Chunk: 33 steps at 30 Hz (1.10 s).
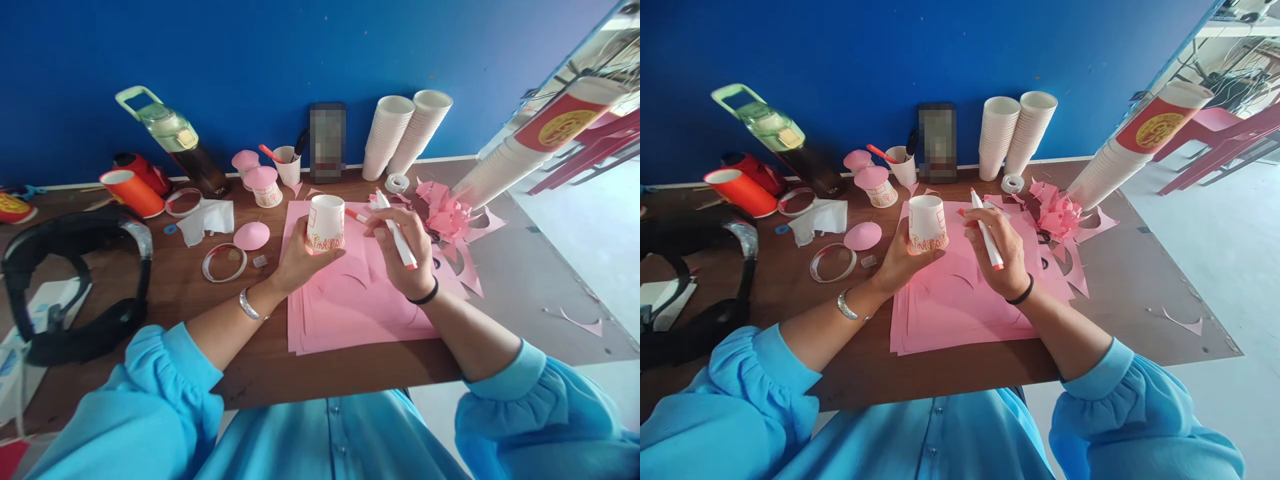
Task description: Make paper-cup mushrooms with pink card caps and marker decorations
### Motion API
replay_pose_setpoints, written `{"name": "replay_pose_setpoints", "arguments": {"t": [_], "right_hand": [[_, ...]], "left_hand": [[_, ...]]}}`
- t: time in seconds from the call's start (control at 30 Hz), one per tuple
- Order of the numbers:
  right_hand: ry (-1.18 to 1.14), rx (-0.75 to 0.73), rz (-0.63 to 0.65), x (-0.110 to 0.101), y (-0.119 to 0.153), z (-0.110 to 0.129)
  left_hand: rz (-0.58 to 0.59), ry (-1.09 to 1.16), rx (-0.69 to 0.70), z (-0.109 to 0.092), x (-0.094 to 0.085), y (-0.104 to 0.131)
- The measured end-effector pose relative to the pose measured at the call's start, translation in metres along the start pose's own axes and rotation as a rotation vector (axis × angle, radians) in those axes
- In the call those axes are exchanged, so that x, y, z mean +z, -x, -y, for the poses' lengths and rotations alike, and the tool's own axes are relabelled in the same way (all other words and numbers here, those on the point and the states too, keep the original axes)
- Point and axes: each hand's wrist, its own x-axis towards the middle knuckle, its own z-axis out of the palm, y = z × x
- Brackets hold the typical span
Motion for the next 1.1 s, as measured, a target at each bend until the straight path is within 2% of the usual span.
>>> {"name": "replay_pose_setpoints", "arguments": {"t": [0.37, 0.53, 0.67, 0.77, 0.87, 1.1], "right_hand": [[0.044, 0.006, 0.058, 0.001, -0.002, 0.002], [-0.081, 0.100, 0.087, 0.005, 0.004, -0.002], [-0.158, 0.115, 0.102, 0.008, 0.005, -0.005], [-0.149, 0.088, 0.088, 0.009, 0.005, -0.005], [-0.128, 0.087, 0.101, 0.010, 0.004, -0.005], [-0.105, 0.047, 0.209, -0.002, -0.007, -0.008]], "left_hand": [[-0.010, -0.083, 0.053, 0.000, 0.000, 0.001], [-0.080, -0.256, 0.154, 0.001, 0.002, 0.003], [-0.107, -0.455, 0.312, 0.002, 0.003, 0.005], [-0.064, -0.572, 0.429, 0.000, 0.004, 0.008], [0.022, -0.635, 0.481, -0.003, 0.004, 0.010], [0.107, -0.544, 0.444, -0.004, 0.002, 0.010]]}}
